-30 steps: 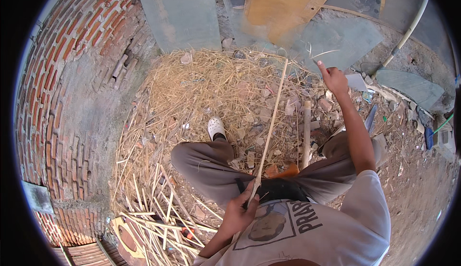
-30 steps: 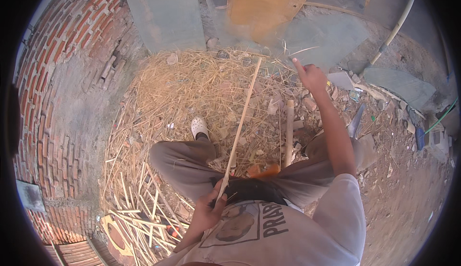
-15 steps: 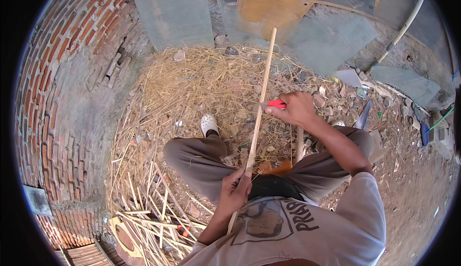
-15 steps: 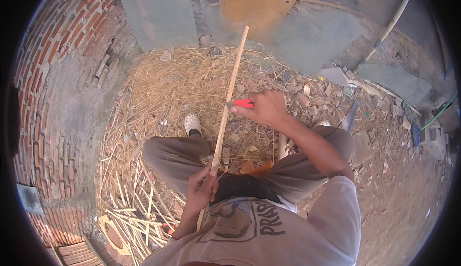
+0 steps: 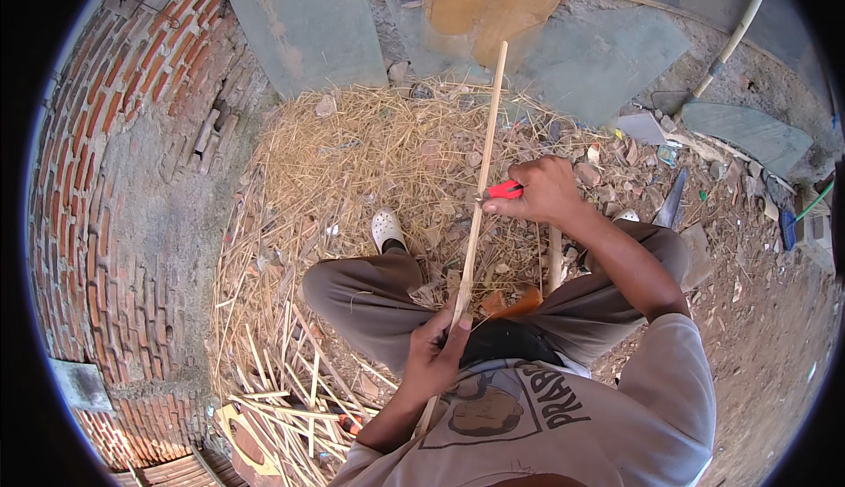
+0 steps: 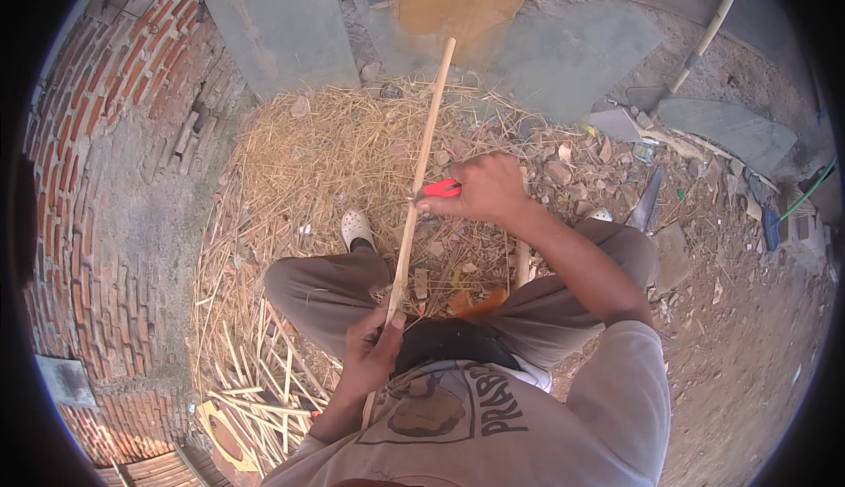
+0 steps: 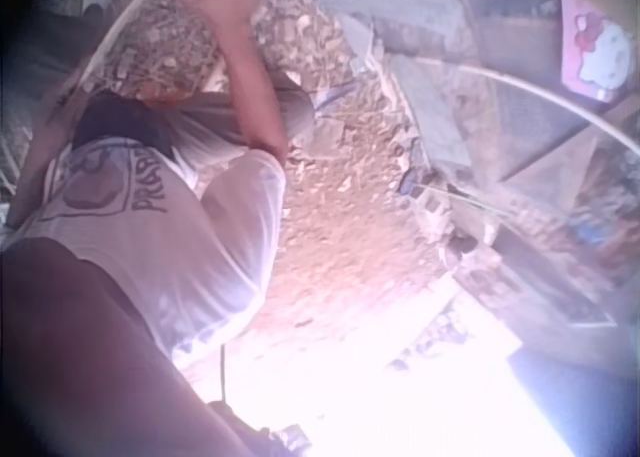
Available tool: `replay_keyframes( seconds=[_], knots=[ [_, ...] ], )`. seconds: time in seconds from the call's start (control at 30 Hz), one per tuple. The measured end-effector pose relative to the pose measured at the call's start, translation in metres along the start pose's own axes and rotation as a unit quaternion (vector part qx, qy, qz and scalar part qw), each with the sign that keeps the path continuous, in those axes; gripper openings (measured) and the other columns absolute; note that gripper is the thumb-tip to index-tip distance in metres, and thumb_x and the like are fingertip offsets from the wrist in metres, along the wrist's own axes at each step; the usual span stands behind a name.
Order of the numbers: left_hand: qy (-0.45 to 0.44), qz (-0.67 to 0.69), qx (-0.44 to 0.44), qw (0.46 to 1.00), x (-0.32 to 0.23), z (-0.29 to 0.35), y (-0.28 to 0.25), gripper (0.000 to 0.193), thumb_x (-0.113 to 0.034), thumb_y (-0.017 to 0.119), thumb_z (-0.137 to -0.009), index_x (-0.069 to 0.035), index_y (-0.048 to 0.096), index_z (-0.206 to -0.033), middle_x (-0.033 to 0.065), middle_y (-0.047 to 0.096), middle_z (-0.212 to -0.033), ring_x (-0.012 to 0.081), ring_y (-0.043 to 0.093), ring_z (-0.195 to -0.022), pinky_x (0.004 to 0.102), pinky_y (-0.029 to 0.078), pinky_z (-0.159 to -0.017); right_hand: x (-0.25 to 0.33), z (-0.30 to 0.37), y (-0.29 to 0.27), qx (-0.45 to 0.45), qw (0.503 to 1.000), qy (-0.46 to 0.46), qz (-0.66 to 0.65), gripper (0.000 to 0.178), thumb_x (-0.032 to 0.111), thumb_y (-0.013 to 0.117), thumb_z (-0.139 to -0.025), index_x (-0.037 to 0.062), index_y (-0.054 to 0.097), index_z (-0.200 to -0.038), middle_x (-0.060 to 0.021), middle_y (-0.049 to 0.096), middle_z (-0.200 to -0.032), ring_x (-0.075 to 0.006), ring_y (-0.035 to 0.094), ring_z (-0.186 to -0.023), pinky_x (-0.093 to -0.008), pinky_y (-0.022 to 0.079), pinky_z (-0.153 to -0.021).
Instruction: The person sits cross-legged on the ground and uses a red utility knife to shave the surface of a long bamboo stick. They hold the stick with their left hand and repeatedly scrape the blade along its length to remove the outer layer, creating thin strips of bamboo waste.
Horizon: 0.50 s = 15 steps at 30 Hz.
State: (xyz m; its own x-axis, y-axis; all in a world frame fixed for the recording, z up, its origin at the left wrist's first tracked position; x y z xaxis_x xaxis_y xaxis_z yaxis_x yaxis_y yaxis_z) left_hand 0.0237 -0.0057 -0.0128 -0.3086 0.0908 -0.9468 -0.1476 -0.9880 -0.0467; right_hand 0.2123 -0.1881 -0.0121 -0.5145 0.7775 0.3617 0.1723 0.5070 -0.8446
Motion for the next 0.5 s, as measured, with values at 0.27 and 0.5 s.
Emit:
replay_keyframes(
  seconds=[0.27, 0.5],
  knots=[
    [-0.073, 0.013, 0.069, 0.995, 0.007, 0.022, 0.019, 0.045, -0.009, 0.054, -0.1, 0.0, 0.043, -0.143, -0.0076, 0.048, -0.083, 0.0007, 0.036, -0.07, 0.0163, 0.031, -0.059, -0.117, -0.019, -0.029, 0.011, 0.963, 0.269, 0.007, 0.081, 0.081, 0.049, -0.079, 0.003, 0.071, -0.07, -0.0166, 0.061, -0.056, -0.0351, 0.065, -0.059, -0.0448, 0.051, -0.059],
    [-0.097, 0.058, 0.097, 0.989, 0.022, 0.046, 0.015, 0.046, -0.008, 0.054, -0.1, -0.002, 0.044, -0.144, -0.0068, 0.049, -0.076, 0.0001, 0.036, -0.066, 0.016, 0.03, -0.057, -0.177, -0.015, -0.047, -0.07, 0.926, 0.369, 0.047, 0.084, 0.081, 0.044, -0.081, 0.0022, 0.069, -0.069, -0.0214, 0.064, -0.065, -0.0378, 0.066, -0.072, -0.0468, 0.051, -0.069]
  ],
)
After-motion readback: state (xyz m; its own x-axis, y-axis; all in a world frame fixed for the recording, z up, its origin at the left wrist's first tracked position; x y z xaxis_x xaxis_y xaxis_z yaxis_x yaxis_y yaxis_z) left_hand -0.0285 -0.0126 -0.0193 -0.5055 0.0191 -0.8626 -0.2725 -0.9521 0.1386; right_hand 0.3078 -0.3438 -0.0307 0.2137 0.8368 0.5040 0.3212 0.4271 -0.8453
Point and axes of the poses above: each hand's wrist, its own z-axis away from the middle knuckle, its own y-axis out of the palm, x = y × z, the point moved 8 cm from there along -z, towards the middle knuckle
